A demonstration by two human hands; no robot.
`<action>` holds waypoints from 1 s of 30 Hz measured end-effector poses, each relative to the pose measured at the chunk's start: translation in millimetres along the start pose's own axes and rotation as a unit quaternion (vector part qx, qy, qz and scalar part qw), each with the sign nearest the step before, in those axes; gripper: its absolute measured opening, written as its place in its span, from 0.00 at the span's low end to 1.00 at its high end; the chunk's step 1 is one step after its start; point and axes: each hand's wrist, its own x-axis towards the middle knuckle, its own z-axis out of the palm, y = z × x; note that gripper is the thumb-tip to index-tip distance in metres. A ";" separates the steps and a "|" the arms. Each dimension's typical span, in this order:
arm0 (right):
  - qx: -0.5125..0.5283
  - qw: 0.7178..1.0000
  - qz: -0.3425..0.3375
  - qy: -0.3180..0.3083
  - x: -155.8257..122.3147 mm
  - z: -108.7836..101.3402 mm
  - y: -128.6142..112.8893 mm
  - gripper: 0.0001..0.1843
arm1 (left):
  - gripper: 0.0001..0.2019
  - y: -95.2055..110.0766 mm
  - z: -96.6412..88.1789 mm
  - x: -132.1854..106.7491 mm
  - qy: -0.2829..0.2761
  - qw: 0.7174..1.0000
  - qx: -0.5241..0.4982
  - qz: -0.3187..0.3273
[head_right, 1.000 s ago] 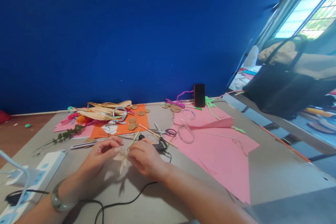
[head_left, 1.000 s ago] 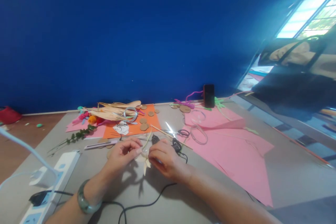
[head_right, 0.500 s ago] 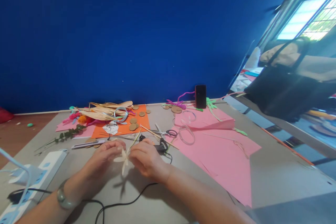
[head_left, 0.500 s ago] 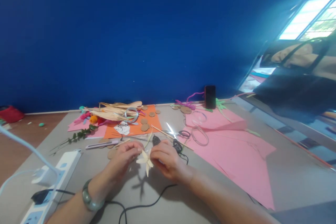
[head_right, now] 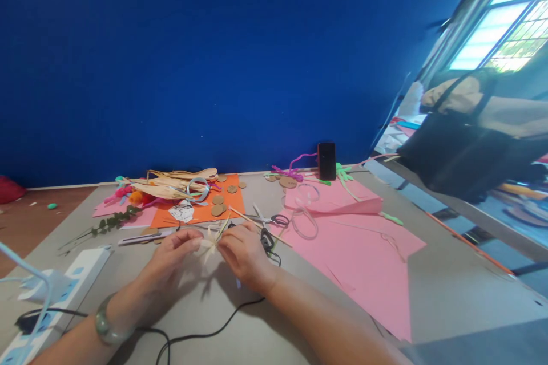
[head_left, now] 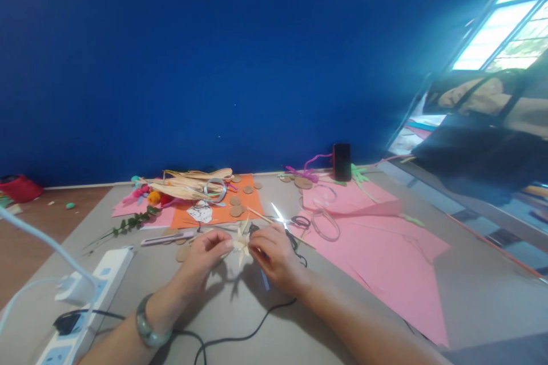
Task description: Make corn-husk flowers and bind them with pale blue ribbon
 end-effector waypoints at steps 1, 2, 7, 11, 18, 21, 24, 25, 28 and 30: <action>-0.002 1.000 -0.001 0.001 0.1 -0.1 -0.2 0.04 | 0.11 0.0 0.4 -0.4 0.000 1.000 -0.002 -0.003; -0.002 1.000 -0.001 0.002 0.1 -0.3 -0.4 0.03 | 0.12 0.2 0.8 -0.7 0.001 1.000 -0.005 -0.007; 0.000 1.000 -0.002 0.017 -0.1 -1.3 -1.4 0.04 | 0.11 -0.6 1.3 -1.2 -0.001 0.999 -0.031 -0.038; 0.004 1.000 0.004 0.024 -0.4 -1.9 -1.6 0.04 | 0.10 -5.0 -1.0 0.7 -0.009 0.997 -0.030 -0.074; 0.007 1.000 0.019 0.023 -0.8 -1.0 1.6 0.04 | 0.10 -11.3 -2.3 4.9 -0.011 0.995 -0.053 -0.088; -0.004 0.999 0.024 0.039 -1.4 0.7 5.4 0.04 | 0.07 -10.0 -2.0 6.8 0.023 0.994 -0.069 -0.079; -0.022 0.998 0.032 0.048 -1.9 1.0 8.9 0.04 | 0.02 -9.5 -4.2 8.8 0.060 0.996 -0.053 -0.029; -0.028 0.998 0.034 0.050 -1.9 0.7 9.8 0.04 | 0.02 -10.1 -5.6 9.4 0.064 0.997 -0.043 -0.003; -0.049 0.996 0.040 0.060 -1.3 -0.9 12.2 0.03 | 0.06 -14.2 -11.0 12.0 0.048 0.997 -0.008 0.057; -0.069 0.995 0.040 0.068 -0.3 -2.0 14.0 0.02 | 0.08 -17.7 -14.1 14.4 0.041 0.996 0.019 0.080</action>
